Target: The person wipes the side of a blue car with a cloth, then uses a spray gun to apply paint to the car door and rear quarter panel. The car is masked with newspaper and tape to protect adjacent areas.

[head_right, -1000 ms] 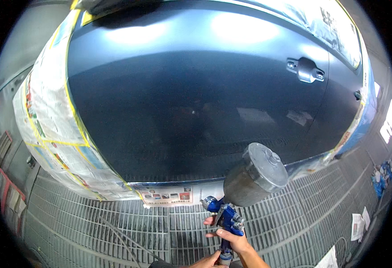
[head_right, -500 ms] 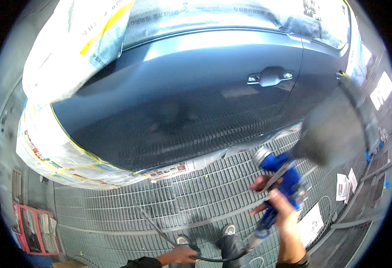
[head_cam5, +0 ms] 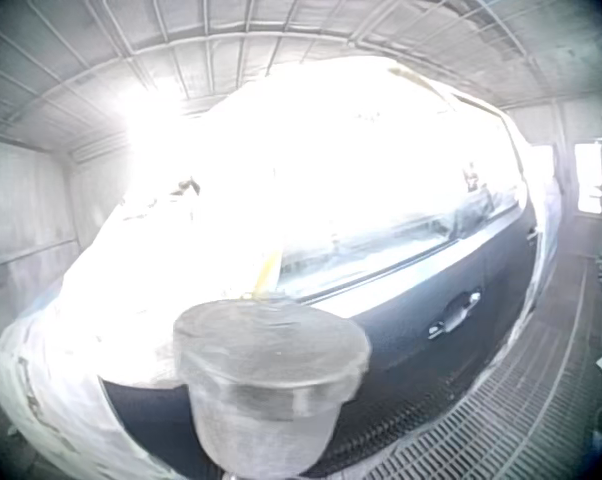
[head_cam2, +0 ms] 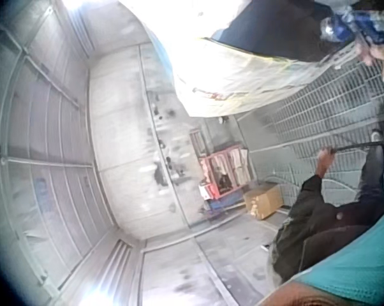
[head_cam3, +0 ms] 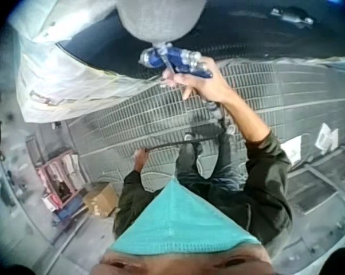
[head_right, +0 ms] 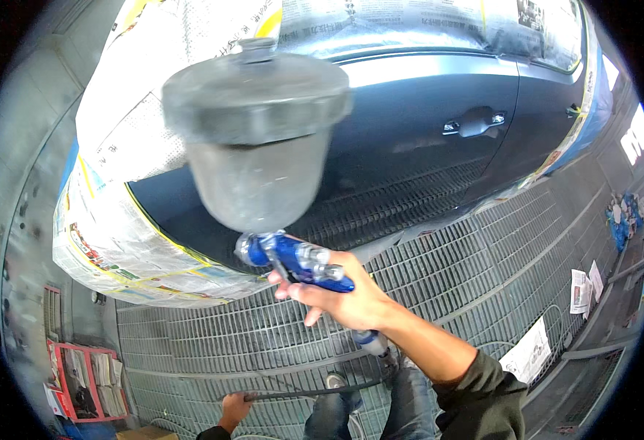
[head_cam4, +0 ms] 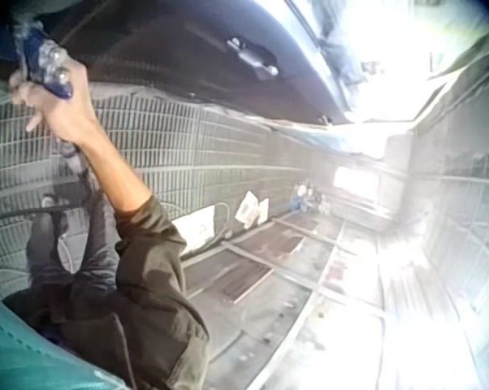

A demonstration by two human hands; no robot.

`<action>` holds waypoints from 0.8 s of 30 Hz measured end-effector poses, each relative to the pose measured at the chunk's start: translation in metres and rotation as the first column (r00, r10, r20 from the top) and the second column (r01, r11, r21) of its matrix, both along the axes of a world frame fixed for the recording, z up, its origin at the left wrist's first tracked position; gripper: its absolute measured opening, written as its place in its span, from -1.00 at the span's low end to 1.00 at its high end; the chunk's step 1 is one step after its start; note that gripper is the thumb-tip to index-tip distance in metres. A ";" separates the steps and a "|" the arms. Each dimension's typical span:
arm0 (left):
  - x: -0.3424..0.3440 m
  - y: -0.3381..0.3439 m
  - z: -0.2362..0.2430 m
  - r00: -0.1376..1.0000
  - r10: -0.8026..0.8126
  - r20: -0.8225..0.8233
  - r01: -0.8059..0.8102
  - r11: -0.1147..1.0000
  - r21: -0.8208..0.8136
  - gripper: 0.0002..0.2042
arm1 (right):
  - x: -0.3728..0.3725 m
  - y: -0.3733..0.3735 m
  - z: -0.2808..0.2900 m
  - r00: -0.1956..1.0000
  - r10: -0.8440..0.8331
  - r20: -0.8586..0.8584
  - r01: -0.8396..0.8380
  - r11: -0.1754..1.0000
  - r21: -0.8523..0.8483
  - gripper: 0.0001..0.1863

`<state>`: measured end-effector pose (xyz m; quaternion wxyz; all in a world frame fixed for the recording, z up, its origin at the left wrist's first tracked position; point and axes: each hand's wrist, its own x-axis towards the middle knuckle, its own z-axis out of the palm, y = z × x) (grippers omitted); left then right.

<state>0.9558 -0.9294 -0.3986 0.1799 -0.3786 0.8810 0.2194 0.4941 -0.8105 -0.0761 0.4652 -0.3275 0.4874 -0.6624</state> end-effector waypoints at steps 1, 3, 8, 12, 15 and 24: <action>0.003 0.005 0.004 1.000 0.017 -0.018 -0.017 1.000 -0.009 -0.52 | 0.001 -0.006 -0.004 1.000 0.000 -0.011 0.001 1.000 0.014 -0.71; 0.002 0.012 0.011 0.999 0.045 -0.010 -0.045 0.999 -0.017 -0.53 | 0.000 -0.006 0.000 0.997 -0.057 -0.055 0.060 0.997 0.049 -0.79; -0.047 0.032 0.023 0.994 0.025 0.110 -0.030 0.998 0.049 -0.57 | -0.045 0.049 0.016 0.951 -0.222 -0.214 0.258 0.953 0.161 -0.33; -0.060 0.056 -0.031 0.995 -0.099 0.023 0.096 0.990 0.106 -0.64 | -0.086 0.093 0.024 0.904 -0.310 -0.294 0.370 0.911 0.180 -0.35; -0.122 0.107 0.027 0.988 -0.153 -0.024 0.155 0.962 0.226 -0.70 | -0.125 0.125 0.028 0.861 -0.428 -0.275 0.473 0.872 0.122 -0.91; -0.206 0.168 0.039 0.968 -0.237 -0.085 0.248 0.956 0.154 -0.71 | -0.255 0.233 0.003 0.722 -0.592 -0.358 0.676 0.712 0.188 -0.87</action>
